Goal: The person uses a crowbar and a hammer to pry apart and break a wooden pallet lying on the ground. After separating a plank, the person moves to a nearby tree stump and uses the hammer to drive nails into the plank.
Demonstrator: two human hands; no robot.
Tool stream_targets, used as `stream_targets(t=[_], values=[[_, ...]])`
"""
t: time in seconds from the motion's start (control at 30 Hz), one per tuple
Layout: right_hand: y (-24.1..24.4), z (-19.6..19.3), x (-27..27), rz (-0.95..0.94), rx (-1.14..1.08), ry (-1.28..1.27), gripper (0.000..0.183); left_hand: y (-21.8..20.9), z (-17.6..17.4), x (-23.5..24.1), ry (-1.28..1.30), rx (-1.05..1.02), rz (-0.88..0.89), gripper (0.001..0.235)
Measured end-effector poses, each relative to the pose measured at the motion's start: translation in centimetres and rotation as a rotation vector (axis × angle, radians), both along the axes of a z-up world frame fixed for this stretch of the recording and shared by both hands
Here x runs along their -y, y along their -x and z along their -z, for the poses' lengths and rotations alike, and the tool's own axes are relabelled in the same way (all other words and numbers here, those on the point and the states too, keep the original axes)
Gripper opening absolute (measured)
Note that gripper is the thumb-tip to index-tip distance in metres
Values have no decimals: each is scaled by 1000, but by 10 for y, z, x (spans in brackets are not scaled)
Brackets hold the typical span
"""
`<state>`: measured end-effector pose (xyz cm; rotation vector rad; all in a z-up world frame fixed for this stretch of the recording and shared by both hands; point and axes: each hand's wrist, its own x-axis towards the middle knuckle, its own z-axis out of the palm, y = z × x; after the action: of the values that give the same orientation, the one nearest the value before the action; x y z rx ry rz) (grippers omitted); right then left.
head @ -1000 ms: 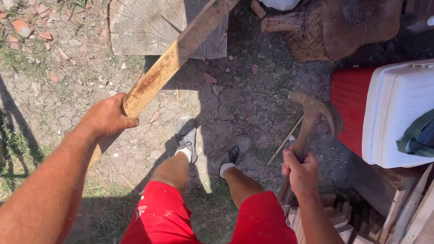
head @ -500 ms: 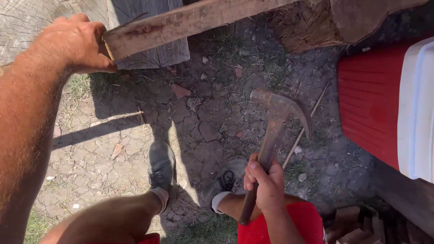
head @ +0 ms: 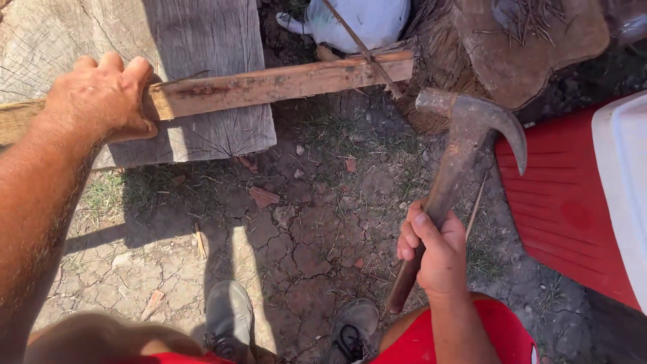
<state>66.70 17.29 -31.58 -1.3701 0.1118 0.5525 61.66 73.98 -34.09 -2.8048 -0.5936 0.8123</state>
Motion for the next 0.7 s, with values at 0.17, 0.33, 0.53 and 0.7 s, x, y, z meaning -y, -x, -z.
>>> stream_targets(t=[0.17,0.33,0.53,0.7], values=[[-3,0,15,26,28,16,20,5,14,-2,-57,87,4,103],[-4,4,19,63,55,24,19,-29,9,66,35,437,217,109],[1,-1,7,23,132,135,23,-91,37,135,186,577,256,105],[3,7,9,-69,111,146,32,-127,54,127,87,505,392,95]])
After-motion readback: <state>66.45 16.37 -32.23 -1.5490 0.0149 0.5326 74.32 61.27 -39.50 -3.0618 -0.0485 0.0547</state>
